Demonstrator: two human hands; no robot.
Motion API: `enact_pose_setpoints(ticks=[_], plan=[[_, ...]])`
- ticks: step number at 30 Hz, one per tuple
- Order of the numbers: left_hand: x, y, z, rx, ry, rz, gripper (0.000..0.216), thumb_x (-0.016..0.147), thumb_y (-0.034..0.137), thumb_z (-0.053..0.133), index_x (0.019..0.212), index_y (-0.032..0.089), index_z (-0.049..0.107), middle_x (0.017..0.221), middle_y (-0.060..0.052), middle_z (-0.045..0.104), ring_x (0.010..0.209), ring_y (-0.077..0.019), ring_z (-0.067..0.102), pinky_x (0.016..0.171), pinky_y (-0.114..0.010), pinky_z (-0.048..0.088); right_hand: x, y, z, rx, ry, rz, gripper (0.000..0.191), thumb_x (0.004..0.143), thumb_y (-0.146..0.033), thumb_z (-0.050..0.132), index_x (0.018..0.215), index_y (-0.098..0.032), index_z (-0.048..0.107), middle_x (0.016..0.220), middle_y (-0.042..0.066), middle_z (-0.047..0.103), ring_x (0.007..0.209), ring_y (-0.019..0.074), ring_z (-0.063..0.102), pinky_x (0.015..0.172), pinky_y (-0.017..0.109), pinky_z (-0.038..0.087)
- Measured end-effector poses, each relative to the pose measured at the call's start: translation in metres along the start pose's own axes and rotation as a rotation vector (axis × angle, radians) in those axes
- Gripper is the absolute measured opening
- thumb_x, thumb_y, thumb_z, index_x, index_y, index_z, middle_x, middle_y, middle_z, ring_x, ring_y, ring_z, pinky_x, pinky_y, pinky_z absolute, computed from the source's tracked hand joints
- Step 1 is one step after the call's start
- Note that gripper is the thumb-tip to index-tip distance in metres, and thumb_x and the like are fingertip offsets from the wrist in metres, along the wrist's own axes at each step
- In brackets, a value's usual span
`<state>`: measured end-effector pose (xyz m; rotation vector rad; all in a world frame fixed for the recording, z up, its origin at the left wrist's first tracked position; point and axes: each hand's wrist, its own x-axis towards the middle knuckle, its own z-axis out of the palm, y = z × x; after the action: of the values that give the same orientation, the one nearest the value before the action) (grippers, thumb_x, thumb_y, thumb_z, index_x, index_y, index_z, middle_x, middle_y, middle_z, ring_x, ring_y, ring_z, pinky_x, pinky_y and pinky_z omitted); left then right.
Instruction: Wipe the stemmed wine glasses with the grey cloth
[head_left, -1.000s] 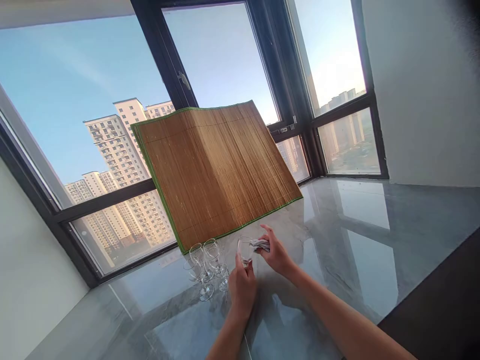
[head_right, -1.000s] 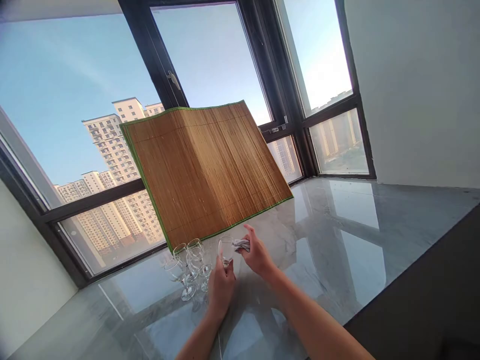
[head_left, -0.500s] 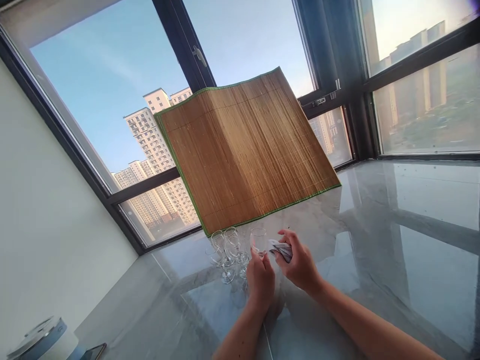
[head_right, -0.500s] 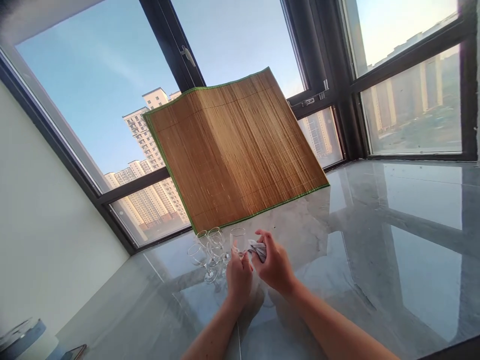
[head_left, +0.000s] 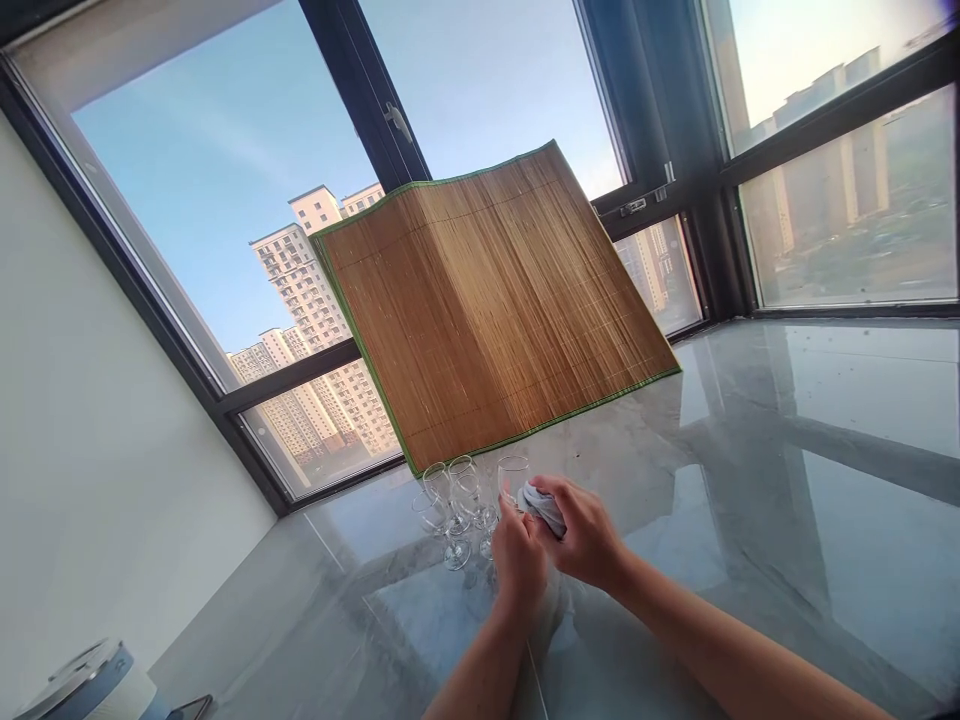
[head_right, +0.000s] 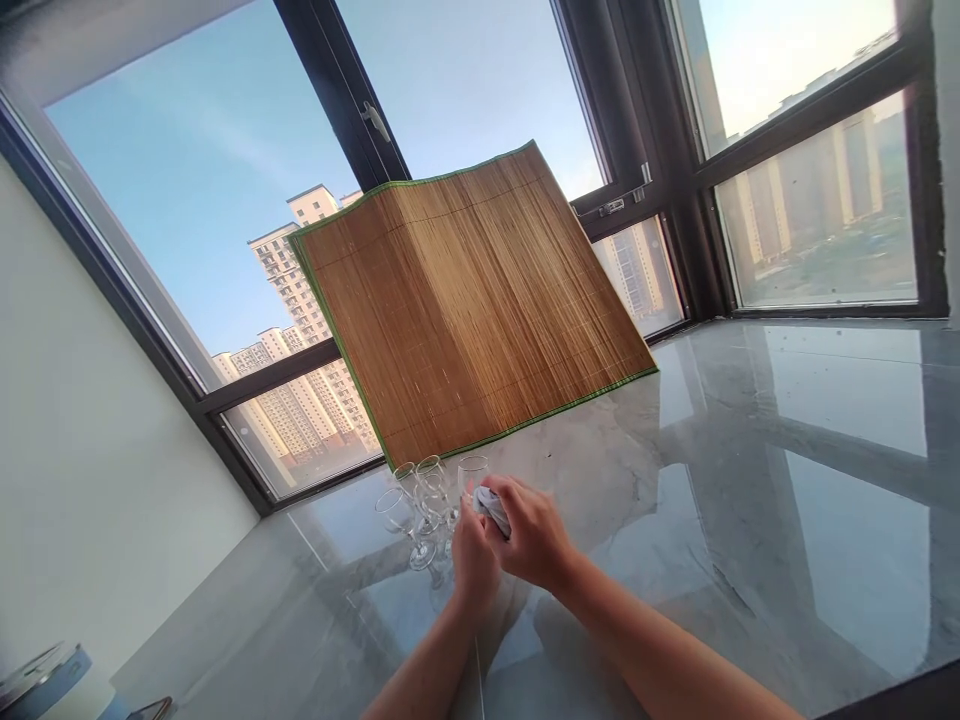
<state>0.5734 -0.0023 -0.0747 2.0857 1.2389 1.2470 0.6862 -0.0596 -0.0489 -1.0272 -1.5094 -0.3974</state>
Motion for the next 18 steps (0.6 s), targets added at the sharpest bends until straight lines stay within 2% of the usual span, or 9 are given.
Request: enact_pose_setpoints(ticks=[3,8,15,18], plan=[[0.0003,-0.0013,0.0005,0.01,-0.005,-0.032,0.057,0.086,0.018,0.046,0.142,0.01,0.041,0.104,-0.014,0.072,0.097,-0.0234,0.067,0.083,-0.029,0.047,-0.0005,0.001,0.0017,-0.008,0.006,0.021,0.043,0.074,-0.011,0.055,0.114,-0.024,0.045,0.099,0.005,0.068,0.082,0.0202,0.067,0.071,0.03,0.052],[0.0011,-0.003,0.0016,0.084,0.0,0.016,0.056,0.087,0.016,0.041,0.142,0.008,0.039,0.108,-0.017,0.071,0.099,-0.0241,0.067,0.083,-0.03,0.047,-0.0016,0.0028,0.0023,-0.01,0.005,0.05,0.043,0.075,-0.012,0.055,0.115,-0.024,0.045,0.101,0.006,0.069,0.083,0.0207,0.068,0.072,0.031,0.053],[-0.0003,-0.0001,0.0005,0.07,0.015,0.015,0.057,0.086,0.019,0.044,0.143,0.01,0.038,0.106,-0.014,0.071,0.094,-0.0231,0.067,0.08,-0.029,0.047,0.001,-0.0002,-0.0021,-0.013,0.015,0.05,0.041,0.076,-0.014,0.056,0.115,-0.024,0.045,0.098,0.006,0.069,0.082,0.0207,0.068,0.069,0.031,0.053],[-0.0015,0.0024,-0.0001,0.055,0.021,0.0,0.057,0.087,0.02,0.045,0.143,0.011,0.039,0.094,-0.011,0.073,0.085,-0.022,0.068,0.074,-0.028,0.047,0.0034,0.0004,-0.0036,0.006,0.044,0.068,0.039,0.078,-0.015,0.055,0.115,-0.023,0.046,0.096,0.005,0.069,0.082,0.0202,0.068,0.069,0.03,0.053]])
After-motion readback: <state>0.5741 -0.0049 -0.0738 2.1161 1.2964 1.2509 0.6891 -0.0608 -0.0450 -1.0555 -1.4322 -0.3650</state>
